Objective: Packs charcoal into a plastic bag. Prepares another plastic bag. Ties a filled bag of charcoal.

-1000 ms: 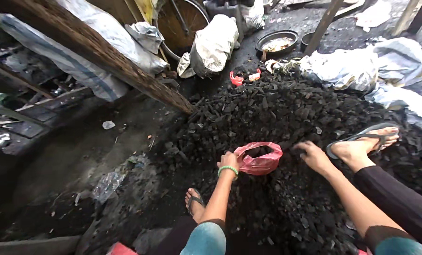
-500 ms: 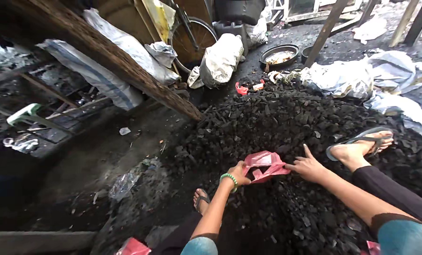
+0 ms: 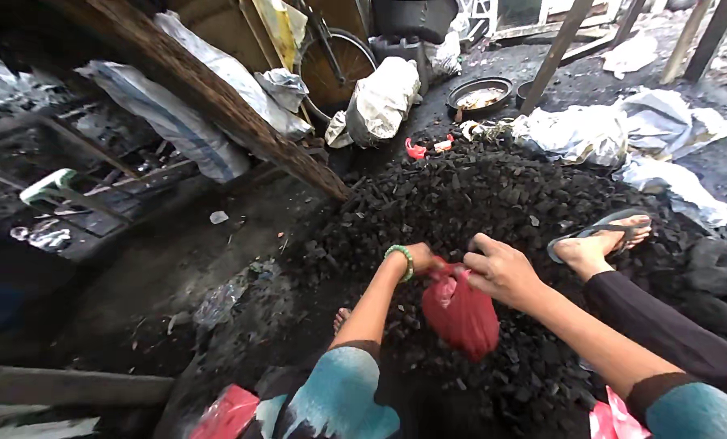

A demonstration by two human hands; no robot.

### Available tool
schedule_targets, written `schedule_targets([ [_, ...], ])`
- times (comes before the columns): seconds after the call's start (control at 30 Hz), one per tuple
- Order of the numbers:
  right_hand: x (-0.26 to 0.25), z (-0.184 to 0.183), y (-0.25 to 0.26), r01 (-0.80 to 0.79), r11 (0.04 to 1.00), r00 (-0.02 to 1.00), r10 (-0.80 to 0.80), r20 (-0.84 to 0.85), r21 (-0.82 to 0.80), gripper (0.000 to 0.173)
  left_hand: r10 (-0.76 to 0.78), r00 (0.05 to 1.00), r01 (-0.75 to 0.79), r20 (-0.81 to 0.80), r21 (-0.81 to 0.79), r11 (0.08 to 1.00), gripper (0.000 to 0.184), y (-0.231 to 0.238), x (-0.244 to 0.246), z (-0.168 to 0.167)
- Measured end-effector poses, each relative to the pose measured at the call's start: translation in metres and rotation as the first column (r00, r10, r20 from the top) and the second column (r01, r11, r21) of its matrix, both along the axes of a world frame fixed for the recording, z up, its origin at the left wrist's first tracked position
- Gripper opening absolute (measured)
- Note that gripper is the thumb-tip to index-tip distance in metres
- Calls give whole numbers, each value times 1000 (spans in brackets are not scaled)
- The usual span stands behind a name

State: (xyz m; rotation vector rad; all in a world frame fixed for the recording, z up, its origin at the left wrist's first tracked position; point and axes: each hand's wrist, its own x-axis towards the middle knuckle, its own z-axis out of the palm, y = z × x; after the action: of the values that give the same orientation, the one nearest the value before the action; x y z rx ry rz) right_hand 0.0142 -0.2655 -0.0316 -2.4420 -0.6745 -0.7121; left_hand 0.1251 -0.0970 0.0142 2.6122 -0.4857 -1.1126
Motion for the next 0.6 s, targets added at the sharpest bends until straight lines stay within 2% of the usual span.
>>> schedule_targets([
  [0.03,-3,9,12,-39,995,999,38,10,88,11,46,997,-59,-62,-220,974,26,-2,-8,3],
  [0.07,-3,17,22,-65,985,998,64,12,160,11,100,980,-168,-174,-436,884,17,-6,-16,4],
  [0.1,-2,25,27,-80,973,997,79,13,215,9,125,946,-286,-298,-596,750,16,-8,-25,4],
  [0.13,1,34,28,-77,964,997,77,10,253,8,110,902,-393,-417,-692,606,25,-8,-33,3],
  [0.17,5,42,23,-51,965,999,50,10,259,8,94,856,-478,-508,-709,518,31,-8,-41,5],
  [0.23,11,50,0,58,981,998,-59,0,185,17,146,814,-546,-562,-656,521,32,-6,-48,-1],
  [0.3,13,47,-27,187,979,982,-185,-37,84,31,98,788,-551,-607,-626,551,26,3,-53,-11],
  [0.4,6,24,-51,310,946,931,-282,-233,95,47,50,852,-445,-521,-671,593,19,11,-68,-25],
  [0.43,2,15,-52,325,930,913,-261,-314,171,45,49,893,-381,-447,-694,611,12,10,-72,-29],
  [0.5,-9,-1,-47,358,850,861,-140,-490,386,27,81,938,-318,-337,-748,583,15,4,-77,-36],
  [0.53,-12,-11,-41,365,780,833,-29,-553,509,17,114,941,-327,-318,-773,543,16,0,-80,-39],
  [0.6,-16,-30,-30,362,571,800,215,-560,737,22,180,938,-347,-296,-795,498,17,-6,-83,-42],
])
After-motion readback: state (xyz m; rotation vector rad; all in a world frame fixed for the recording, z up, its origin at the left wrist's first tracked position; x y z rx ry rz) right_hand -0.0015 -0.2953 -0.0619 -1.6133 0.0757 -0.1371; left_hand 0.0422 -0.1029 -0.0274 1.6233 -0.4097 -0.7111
